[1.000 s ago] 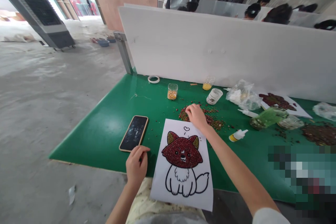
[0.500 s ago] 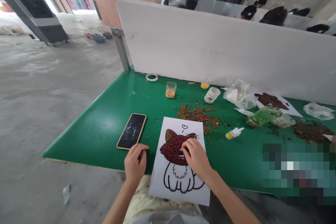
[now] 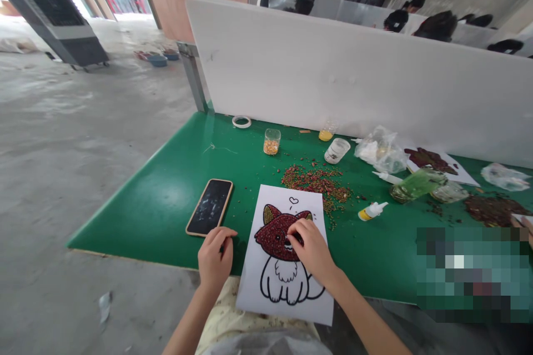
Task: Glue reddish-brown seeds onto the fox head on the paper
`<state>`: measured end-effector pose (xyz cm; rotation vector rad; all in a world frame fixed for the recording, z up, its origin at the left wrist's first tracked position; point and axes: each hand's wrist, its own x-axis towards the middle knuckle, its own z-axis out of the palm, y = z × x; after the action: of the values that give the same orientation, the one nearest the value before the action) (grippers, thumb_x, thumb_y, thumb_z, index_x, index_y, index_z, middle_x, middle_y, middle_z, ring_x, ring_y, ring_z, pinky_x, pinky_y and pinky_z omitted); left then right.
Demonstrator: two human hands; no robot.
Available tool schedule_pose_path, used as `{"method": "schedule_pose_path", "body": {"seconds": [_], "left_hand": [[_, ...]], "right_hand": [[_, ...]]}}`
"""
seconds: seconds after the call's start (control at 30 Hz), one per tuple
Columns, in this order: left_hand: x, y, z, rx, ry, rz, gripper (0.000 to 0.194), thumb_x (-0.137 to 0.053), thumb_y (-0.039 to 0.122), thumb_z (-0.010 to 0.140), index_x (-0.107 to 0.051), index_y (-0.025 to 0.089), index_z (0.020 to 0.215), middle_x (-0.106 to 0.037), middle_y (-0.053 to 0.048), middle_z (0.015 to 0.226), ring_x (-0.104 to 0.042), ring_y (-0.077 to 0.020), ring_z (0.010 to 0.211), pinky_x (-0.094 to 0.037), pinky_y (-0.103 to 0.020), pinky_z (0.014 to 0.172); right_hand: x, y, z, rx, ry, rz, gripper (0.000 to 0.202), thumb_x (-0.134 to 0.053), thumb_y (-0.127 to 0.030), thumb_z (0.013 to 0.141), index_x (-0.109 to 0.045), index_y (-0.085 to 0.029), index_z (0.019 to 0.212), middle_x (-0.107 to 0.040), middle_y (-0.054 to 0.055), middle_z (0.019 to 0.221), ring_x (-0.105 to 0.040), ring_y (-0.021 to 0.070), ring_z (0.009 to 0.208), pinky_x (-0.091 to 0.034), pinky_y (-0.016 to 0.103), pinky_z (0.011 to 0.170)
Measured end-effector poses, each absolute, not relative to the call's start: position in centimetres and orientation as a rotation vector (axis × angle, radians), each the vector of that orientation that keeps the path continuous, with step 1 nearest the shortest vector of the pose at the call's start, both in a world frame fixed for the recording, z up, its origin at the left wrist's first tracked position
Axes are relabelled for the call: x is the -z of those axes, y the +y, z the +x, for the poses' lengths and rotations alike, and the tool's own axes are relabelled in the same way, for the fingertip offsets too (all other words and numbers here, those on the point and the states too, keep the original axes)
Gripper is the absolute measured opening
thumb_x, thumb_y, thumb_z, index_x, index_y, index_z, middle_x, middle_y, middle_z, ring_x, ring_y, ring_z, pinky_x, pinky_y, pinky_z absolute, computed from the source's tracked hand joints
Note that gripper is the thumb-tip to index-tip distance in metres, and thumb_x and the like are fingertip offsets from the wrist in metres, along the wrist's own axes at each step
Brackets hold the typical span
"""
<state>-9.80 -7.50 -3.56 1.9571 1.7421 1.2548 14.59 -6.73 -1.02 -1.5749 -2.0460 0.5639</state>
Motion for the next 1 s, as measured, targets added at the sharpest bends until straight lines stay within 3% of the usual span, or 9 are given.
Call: {"method": "schedule_pose_path", "body": {"seconds": [1.0], "left_hand": [[3.1, -7.5, -9.6, -1.259, 1.747, 1.914, 0.021, -0.042, 0.013, 0.081, -0.062, 0.018, 0.075, -0.063, -0.004, 0.08, -0.059, -0.0146, 0.077, -0.047, -0.025, 0.072]], "right_hand": [[0.1, -6.4, 15.1, -0.49, -1.954, -1.538, 0.011, -0.047, -0.013, 0.083, -0.053, -0.021, 0.079, -0.057, 0.004, 0.083, -0.051, 0.0196, 0.084, -0.041, 0.033, 0.076]]}}
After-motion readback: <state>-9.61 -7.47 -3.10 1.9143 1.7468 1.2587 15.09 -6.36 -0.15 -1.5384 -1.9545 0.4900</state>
